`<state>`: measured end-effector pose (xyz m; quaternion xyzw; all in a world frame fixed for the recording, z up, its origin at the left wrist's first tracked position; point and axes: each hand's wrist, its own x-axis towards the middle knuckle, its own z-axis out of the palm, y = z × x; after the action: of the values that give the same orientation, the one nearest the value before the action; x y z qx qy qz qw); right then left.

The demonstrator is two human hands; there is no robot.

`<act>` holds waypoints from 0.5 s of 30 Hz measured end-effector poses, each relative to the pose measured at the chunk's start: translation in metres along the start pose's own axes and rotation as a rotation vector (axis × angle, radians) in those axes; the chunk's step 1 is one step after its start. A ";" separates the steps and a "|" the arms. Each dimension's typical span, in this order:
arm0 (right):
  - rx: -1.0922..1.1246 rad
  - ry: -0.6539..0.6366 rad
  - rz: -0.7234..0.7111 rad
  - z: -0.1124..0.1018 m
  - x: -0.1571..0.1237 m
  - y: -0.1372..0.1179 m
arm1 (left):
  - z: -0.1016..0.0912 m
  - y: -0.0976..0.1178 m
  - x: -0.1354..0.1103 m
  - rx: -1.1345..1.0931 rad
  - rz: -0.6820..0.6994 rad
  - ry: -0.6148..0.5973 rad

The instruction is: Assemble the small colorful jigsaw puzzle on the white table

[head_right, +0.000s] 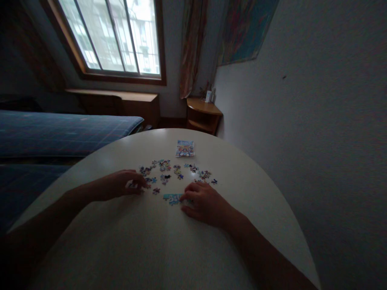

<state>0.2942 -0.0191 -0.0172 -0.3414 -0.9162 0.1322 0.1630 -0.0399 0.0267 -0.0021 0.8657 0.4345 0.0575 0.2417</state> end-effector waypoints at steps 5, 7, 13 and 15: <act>-0.040 0.080 0.012 0.004 0.003 -0.002 | 0.022 0.031 0.014 -0.200 0.019 0.157; -0.026 0.139 0.041 0.007 0.004 -0.004 | 0.037 0.046 0.019 -0.286 0.009 0.242; 0.163 0.249 0.113 0.012 0.008 -0.018 | 0.070 0.076 0.022 -0.416 0.017 0.344; 0.212 0.247 0.116 0.013 0.009 -0.022 | 0.073 0.079 0.022 -0.423 0.013 0.353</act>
<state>0.2699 -0.0315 -0.0196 -0.3881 -0.8489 0.1942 0.3017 0.0538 -0.0232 -0.0314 0.7754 0.4428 0.2986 0.3370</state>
